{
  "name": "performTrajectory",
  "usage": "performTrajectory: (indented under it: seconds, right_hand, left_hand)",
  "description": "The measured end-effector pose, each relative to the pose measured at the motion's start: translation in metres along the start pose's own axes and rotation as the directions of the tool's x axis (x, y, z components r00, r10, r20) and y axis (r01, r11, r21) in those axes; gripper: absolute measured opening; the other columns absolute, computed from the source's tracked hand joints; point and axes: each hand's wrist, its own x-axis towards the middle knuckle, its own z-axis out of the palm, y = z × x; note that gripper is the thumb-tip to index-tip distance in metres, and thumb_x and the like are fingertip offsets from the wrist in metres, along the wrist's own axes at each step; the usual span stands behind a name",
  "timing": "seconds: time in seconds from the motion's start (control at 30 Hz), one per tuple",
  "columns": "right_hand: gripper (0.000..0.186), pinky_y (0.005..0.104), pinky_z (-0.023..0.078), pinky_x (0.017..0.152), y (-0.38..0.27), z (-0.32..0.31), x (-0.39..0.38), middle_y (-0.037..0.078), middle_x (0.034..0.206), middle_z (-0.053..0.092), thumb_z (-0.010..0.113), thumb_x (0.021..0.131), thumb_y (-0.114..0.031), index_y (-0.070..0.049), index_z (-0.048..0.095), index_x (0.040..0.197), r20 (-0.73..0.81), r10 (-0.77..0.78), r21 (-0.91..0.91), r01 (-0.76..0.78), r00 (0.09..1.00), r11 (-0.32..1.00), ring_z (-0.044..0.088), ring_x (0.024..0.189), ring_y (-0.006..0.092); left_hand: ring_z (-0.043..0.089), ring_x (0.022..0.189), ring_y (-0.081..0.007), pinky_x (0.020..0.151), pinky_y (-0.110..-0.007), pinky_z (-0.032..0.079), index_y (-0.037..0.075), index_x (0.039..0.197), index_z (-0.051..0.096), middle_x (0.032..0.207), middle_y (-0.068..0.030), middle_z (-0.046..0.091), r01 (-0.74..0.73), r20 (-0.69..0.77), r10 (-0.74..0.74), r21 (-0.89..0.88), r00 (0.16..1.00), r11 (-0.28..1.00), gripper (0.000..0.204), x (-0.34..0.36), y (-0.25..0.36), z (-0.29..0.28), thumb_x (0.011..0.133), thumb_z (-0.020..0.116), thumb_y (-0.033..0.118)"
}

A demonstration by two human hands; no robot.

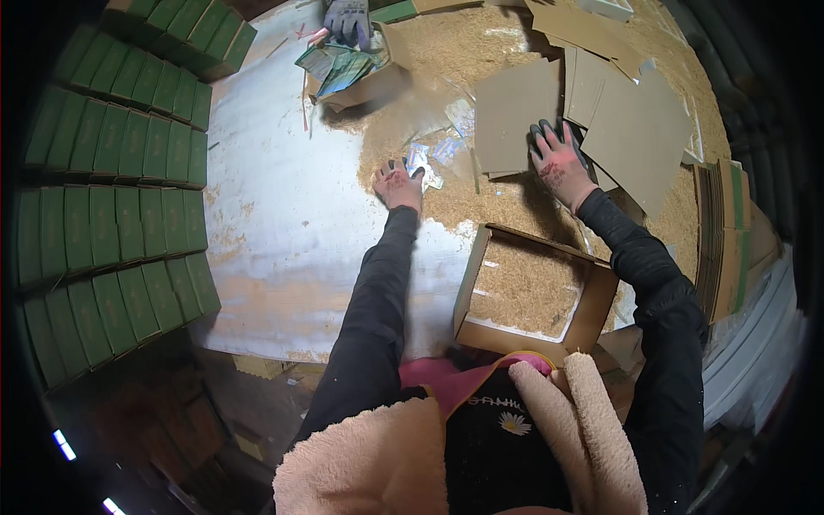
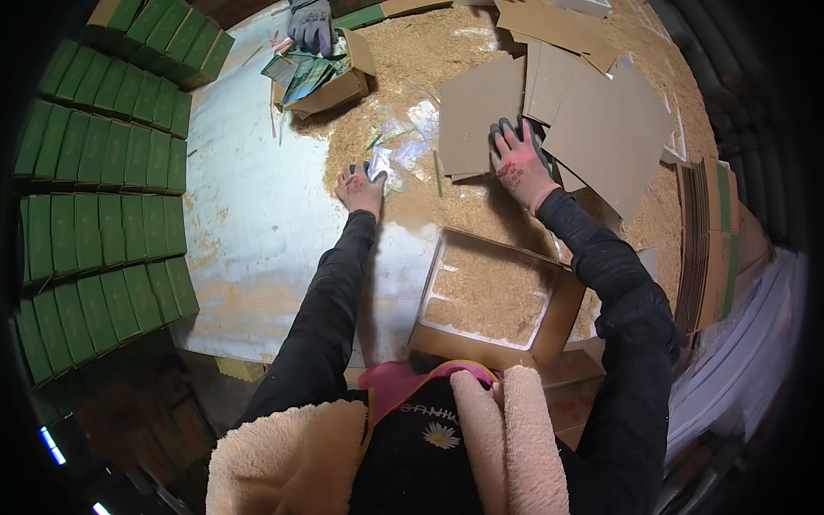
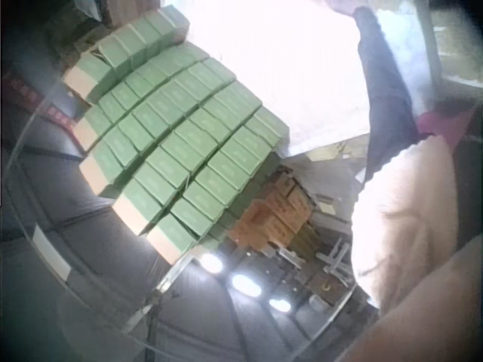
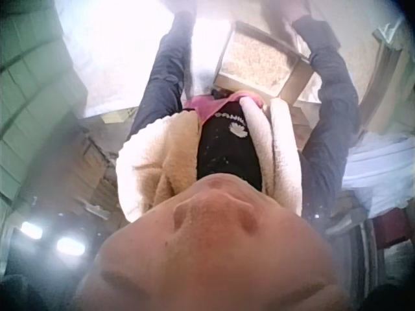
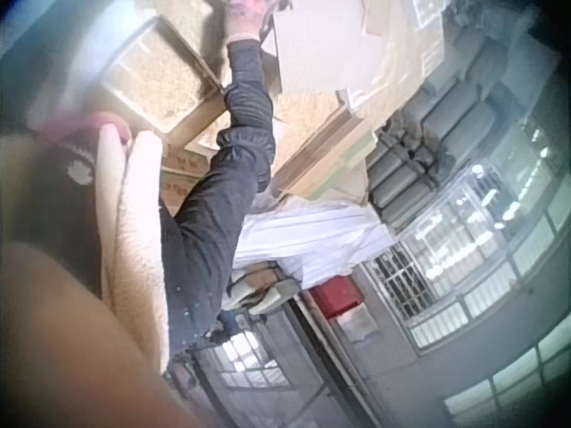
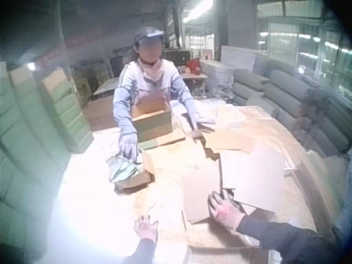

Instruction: The person folds cardboard boxes, places trays filled with sawdust into the boxes, covers them with cardboard sheets, closes the boxes, and stacks them.

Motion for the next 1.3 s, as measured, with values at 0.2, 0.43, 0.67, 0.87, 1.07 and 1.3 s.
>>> performTrajectory:
  seconds: [0.2, 0.43, 0.67, 0.87, 1.07, 1.3]
  right_hand:
    - [0.022, 0.0423, 0.041, 0.095, 0.037, -0.056, 0.042, 0.012, 0.107, 0.059, 0.052, 0.077, -0.014, -0.005, 0.059, 0.096, -0.363, 0.045, 0.067, -0.023, 0.931, 0.998, 0.052, 0.109, 0.0266]
    - [0.021, 0.033, 0.049, 0.071, 0.05, -0.078, 0.062, 0.007, 0.082, 0.063, 0.059, 0.082, -0.029, -0.008, 0.059, 0.086, -0.107, 0.388, 0.446, -0.304, 0.916, 0.842, 0.062, 0.083, 0.022]
    - [0.028, 0.0384, 0.048, 0.067, 0.091, -0.11, 0.074, 0.011, 0.08, 0.064, 0.057, 0.085, -0.039, -0.013, 0.066, 0.089, -0.221, 0.608, 0.537, -0.425, 0.762, 0.728, 0.062, 0.078, 0.0286]
    - [0.052, 0.0374, 0.047, 0.084, 0.072, -0.108, 0.052, 0.01, 0.11, 0.061, 0.06, 0.08, -0.049, -0.011, 0.06, 0.114, 0.11, 0.514, 0.631, -0.46, 0.85, 0.625, 0.059, 0.102, 0.0274]
    - [0.059, 0.0436, 0.04, 0.092, 0.029, -0.057, 0.012, 0.006, 0.121, 0.052, 0.069, 0.071, -0.046, -0.015, 0.052, 0.118, -0.06, 0.351, 0.313, -0.317, 0.934, 0.896, 0.048, 0.113, 0.0265]
    - [0.054, 0.0452, 0.036, 0.095, -0.016, -0.013, 0.054, 0.006, 0.118, 0.049, 0.072, 0.069, -0.036, -0.015, 0.053, 0.115, -0.1, 0.049, 0.148, -0.034, 0.994, 0.988, 0.045, 0.113, 0.0251]
  left_hand:
    - [0.06, 0.095, -0.0241, 0.081, -0.034, 0.044, 0.007, 0.102, 0.065, 0.102, -0.0124, 0.065, -0.081, -0.213, 0.002, -0.361, 0.977, 0.929, 0.029, 0.005, -0.011, -0.017, 0.077, 0.067, 0.02]
    - [0.057, 0.061, -0.0126, 0.06, -0.026, 0.046, 0.0, 0.09, 0.063, 0.074, -0.0064, 0.065, -0.142, -0.201, -0.021, -0.756, 0.979, 0.639, 0.024, 0.011, -0.017, -0.031, 0.068, 0.073, 0.005]
    - [0.064, 0.072, -0.018, 0.071, -0.029, 0.053, -0.005, 0.098, 0.058, 0.087, -0.0122, 0.066, -0.177, -0.175, 0.078, -0.676, 0.982, 0.716, 0.041, 0.022, -0.017, -0.063, 0.066, 0.079, 0.008]
    - [0.064, 0.08, -0.0237, 0.074, -0.033, 0.049, 0.0, 0.093, 0.063, 0.086, -0.0133, 0.067, -0.201, -0.294, 0.055, -0.495, 0.954, 0.845, 0.046, -0.006, 0.017, -0.117, 0.067, 0.079, 0.035]
    - [0.063, 0.087, -0.0272, 0.076, -0.034, 0.047, 0.004, 0.101, 0.062, 0.095, -0.0125, 0.066, -0.366, -0.405, 0.173, -0.468, 0.898, 0.804, 0.056, -0.055, 0.068, -0.165, 0.069, 0.075, 0.048]
    - [0.06, 0.072, -0.0131, 0.062, -0.025, 0.048, 0.002, 0.096, 0.061, 0.086, -0.0067, 0.064, -0.394, -0.487, 0.002, -0.704, 0.873, 0.591, 0.019, -0.082, 0.071, -0.151, 0.083, 0.066, 0.016]
